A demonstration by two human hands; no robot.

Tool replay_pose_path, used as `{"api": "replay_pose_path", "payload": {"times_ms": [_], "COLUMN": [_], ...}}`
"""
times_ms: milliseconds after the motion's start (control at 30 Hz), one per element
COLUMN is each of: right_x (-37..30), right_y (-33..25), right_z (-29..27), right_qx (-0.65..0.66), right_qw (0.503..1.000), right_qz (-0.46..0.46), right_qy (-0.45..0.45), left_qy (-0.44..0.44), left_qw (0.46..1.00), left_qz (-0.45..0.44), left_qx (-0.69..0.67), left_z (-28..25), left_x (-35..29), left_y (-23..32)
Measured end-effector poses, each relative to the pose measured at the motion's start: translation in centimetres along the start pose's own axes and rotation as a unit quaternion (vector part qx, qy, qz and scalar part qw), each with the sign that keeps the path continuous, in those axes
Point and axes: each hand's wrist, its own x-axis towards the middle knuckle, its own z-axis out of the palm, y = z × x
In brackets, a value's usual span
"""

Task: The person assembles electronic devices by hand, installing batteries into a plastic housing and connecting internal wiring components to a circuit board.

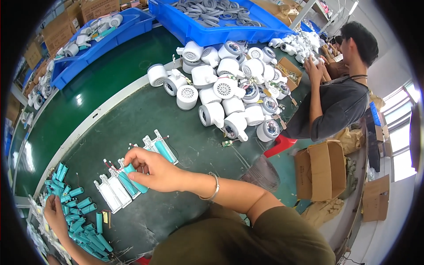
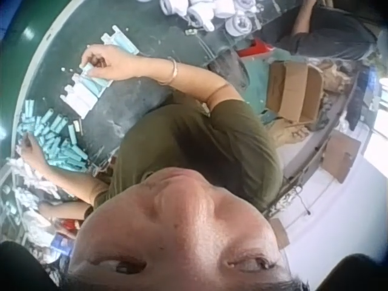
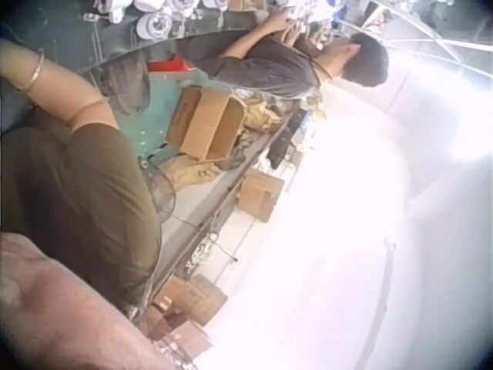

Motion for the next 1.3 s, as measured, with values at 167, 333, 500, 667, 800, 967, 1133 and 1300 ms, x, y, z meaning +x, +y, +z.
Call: {"api": "replay_pose_path", "payload": {"times_ms": [167,333,500,667,800,967,1133,1300], "right_x": [-0.2,0.0,-0.5,-1.3,-2.3,-1.9,-2.0,-1.5], "right_y": [0.2,-0.1,-1.0,-1.2,-0.6,0.3,0.5,-0.1], "right_z": [0.1,1.1,1.9,1.0,2.1,2.7,2.6,3.9], "right_qx": [0.055,0.161,0.152,0.095,-0.036,-0.079,-0.083,-0.111], "right_qw": [0.997,0.977,0.976,0.981,0.993,0.993,0.995,0.993], "right_qz": [0.045,0.075,0.047,0.043,-0.081,-0.083,-0.045,-0.038], "right_qy": [-0.043,-0.119,-0.146,-0.161,-0.082,0.015,0.032,-0.017], "left_qy": [-0.079,0.166,-0.262,-0.24,-0.092,-0.1,-0.135,-0.105], "left_qw": [0.85,0.975,0.848,0.827,0.927,0.908,0.877,0.905], "left_qz": [-0.155,0.087,-0.007,-0.011,0.025,0.034,0.019,-0.007], "left_qx": [0.497,0.123,-0.46,-0.508,-0.364,-0.406,-0.461,-0.412], "left_z": [-0.8,0.0,9.4,11.5,12.8,13.0,12.5,11.8], "left_x": [-0.7,-5.4,-10.1,-10.6,-11.0,-11.5,-11.9,-12.6], "left_y": [-2.3,5.9,15.8,17.0,16.7,17.0,17.1,15.5]}}
